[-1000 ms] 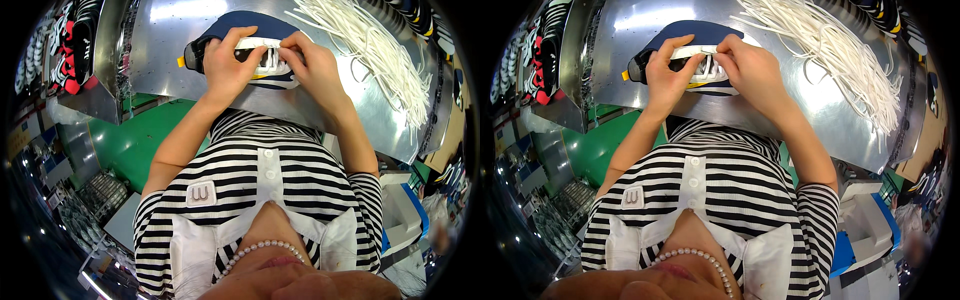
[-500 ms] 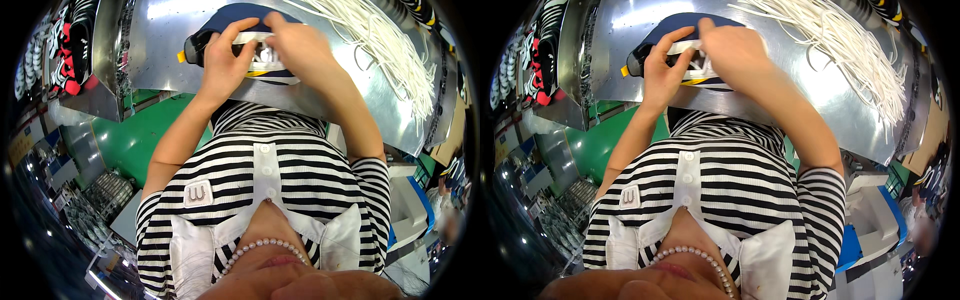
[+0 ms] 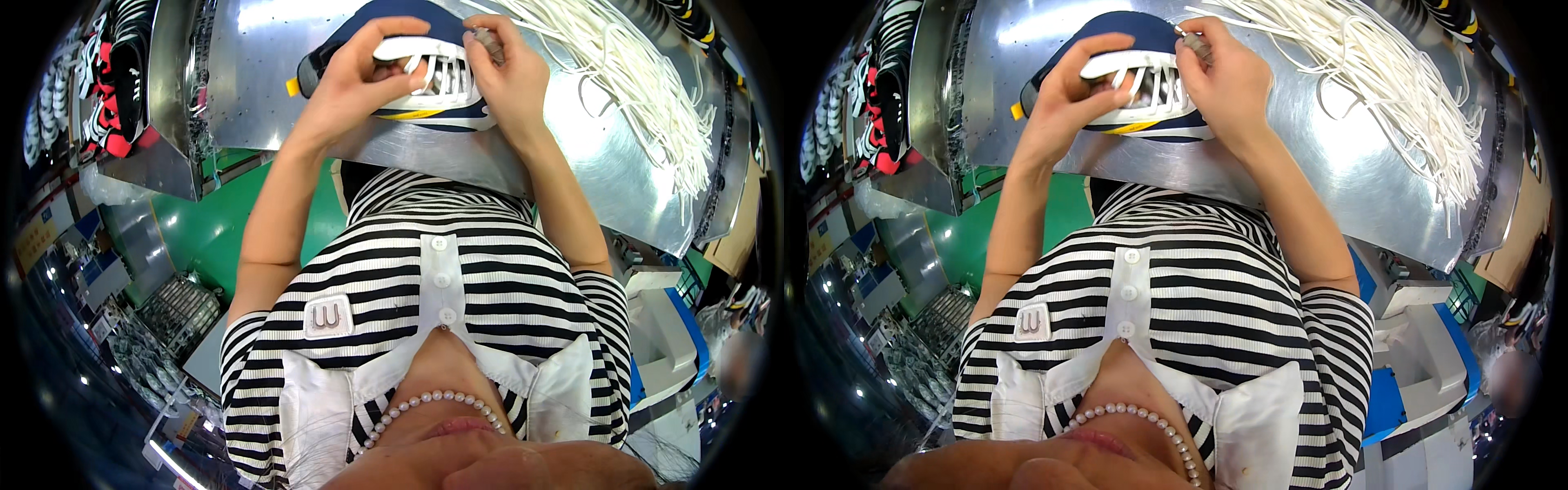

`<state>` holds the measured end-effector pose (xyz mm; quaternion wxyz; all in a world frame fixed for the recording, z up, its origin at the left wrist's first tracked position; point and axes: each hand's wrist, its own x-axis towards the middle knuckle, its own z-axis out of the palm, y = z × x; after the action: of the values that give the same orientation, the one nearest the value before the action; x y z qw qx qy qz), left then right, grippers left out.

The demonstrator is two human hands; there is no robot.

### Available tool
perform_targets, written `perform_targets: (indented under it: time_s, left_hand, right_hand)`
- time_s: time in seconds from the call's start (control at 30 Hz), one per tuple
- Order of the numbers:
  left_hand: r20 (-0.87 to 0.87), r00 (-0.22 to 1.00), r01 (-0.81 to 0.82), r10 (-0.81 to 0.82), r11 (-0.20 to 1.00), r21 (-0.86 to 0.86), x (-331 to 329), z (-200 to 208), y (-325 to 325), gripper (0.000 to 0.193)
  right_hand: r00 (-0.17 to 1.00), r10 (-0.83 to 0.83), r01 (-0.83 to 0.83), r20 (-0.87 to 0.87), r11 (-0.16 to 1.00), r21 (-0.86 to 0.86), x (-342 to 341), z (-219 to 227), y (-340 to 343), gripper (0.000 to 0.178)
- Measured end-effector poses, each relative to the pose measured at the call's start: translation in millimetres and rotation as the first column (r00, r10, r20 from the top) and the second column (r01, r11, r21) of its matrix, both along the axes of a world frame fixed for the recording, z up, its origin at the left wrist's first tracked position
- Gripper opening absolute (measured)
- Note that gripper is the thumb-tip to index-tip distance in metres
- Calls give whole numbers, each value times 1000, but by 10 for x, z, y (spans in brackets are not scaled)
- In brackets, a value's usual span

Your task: The person laces shoelaces through the eyelets of shoe uppers by hand, pulling the laces tight after each pass. They pick up individual shoe uppers from a stack, thread the lace through the holes, and then place the partially finished items onto another stack on the workbench.

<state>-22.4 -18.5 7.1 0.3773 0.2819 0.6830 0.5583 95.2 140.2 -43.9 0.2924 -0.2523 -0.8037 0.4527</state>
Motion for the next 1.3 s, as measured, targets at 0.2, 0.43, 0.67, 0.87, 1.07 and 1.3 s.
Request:
perform_targets:
  time_s: [0.2, 0.43, 0.67, 0.87, 1.07, 1.3]
  left_hand:
    - [123, 992, 16, -7, 997, -72, -66, 13, 23, 49]
    - [87, 996, 7, 2, 995, -97, -19, 59, 85, 45]
    - [65, 989, -133, 136, 990, -42, -84, -13, 186, 42]
    - [132, 989, -54, 66, 995, -90, -74, 26, 267, 53]
    - [-607, 786, 47, -120, 990, -135, 121, 136, -148, 56]
    - [-681, 691, 40, -241, 954, -298, 173, 74, -149, 29]
  right_hand:
    - [942, 304, -272, -143, 940, 206, 55, 66, 50, 25]
    - [932, 353, -279, -84, 844, 458, -16, 109, 17, 24]
    - [680, 648, -564, -343, 761, 320, 335, 499, -310, 25]
    - [855, 489, -496, -175, 868, 2, 251, 174, -219, 20]
    - [901, 423, -433, -97, 860, -269, 456, 207, -83, 20]
    - [961, 260, -140, 98, 757, -639, 483, 234, -191, 18]
